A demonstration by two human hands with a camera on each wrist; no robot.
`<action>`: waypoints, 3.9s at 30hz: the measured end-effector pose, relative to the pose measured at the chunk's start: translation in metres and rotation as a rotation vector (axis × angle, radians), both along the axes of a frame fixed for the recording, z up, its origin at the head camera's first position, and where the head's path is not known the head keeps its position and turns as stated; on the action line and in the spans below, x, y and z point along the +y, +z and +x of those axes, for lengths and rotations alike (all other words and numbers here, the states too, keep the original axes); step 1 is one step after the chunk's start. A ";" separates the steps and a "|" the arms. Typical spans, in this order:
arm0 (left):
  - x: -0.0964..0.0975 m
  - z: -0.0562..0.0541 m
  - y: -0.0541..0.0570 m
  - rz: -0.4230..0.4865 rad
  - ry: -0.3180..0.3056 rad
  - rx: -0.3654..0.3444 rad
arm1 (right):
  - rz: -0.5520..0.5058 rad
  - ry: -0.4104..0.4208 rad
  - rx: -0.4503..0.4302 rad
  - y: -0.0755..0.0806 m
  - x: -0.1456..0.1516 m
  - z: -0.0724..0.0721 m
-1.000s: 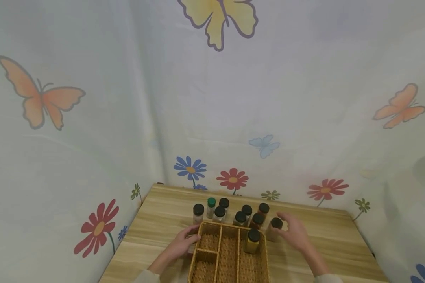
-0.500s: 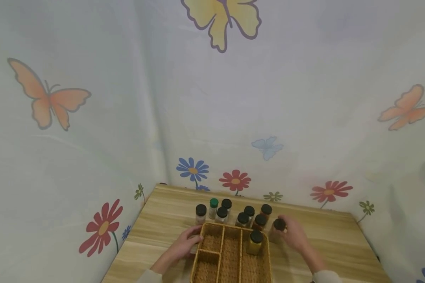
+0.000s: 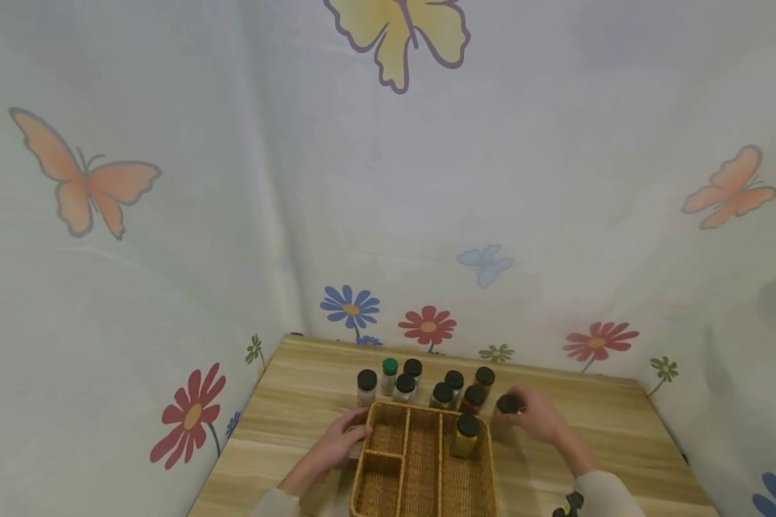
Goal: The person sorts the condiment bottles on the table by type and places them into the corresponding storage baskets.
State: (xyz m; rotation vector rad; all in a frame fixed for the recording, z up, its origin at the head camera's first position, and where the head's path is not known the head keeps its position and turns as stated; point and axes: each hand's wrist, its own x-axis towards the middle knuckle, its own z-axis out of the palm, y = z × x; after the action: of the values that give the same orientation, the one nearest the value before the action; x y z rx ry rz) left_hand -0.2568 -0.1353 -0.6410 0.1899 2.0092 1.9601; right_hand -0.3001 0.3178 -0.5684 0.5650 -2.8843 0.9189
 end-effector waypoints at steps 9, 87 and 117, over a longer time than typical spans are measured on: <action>0.000 0.002 0.001 0.027 -0.013 0.000 | 0.026 0.147 -0.015 0.051 -0.003 0.015; -0.001 0.000 -0.001 0.006 -0.025 0.005 | -0.319 -0.069 0.168 0.015 -0.049 0.052; -0.001 0.002 -0.003 -0.008 -0.012 0.030 | -0.182 -0.085 0.059 -0.015 -0.057 -0.004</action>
State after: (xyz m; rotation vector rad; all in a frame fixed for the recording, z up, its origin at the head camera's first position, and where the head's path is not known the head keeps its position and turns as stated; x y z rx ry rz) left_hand -0.2552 -0.1363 -0.6436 0.2299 2.0298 1.9525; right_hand -0.3044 0.2612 -0.5830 0.4420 -2.7118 1.1168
